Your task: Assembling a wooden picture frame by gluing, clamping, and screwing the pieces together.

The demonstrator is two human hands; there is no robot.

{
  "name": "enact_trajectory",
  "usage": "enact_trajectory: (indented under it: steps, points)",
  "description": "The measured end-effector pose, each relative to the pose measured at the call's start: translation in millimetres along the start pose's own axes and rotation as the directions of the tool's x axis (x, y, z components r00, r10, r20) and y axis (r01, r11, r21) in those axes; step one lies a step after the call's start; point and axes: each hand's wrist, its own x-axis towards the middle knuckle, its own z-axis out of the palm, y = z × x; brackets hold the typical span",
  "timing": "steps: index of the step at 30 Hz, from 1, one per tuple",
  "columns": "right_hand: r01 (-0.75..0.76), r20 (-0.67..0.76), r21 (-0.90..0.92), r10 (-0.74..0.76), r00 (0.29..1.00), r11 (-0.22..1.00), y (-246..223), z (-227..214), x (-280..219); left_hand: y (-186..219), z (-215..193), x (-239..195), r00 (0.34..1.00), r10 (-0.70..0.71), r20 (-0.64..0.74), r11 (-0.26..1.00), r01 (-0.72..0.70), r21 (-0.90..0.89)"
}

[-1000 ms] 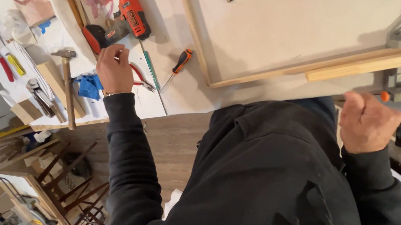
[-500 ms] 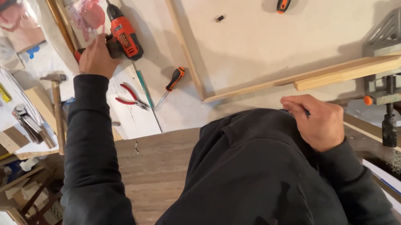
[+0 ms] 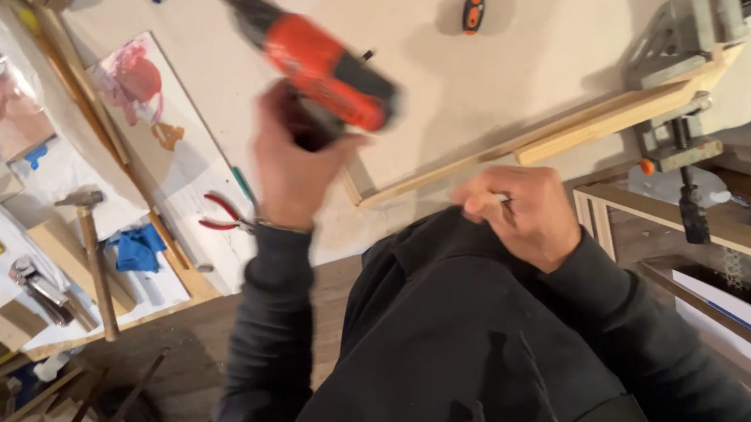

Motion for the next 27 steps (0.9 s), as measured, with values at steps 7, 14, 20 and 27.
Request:
enact_trajectory:
  steps: [7,14,20,27]
  points:
    - [0.240,-0.181,0.485,-0.172,0.968,0.841,14,-20,-15,94,126,-32,0.974,0.112,0.198,0.991,-0.125,0.055]
    - [0.258,-0.370,0.732,0.049,0.928,0.631,124,-92,-64,144,186,-45,0.710,0.522,0.472,0.790,-0.612,0.047]
    - [0.244,-0.396,0.682,0.068,0.916,0.690,68,-205,-88,150,242,-30,0.552,0.580,0.598,0.753,-0.644,-0.136]
    - [0.040,-0.562,0.160,0.057,0.825,0.986,136,-316,-106,58,295,9,0.812,0.196,0.549,0.889,-0.384,0.251]
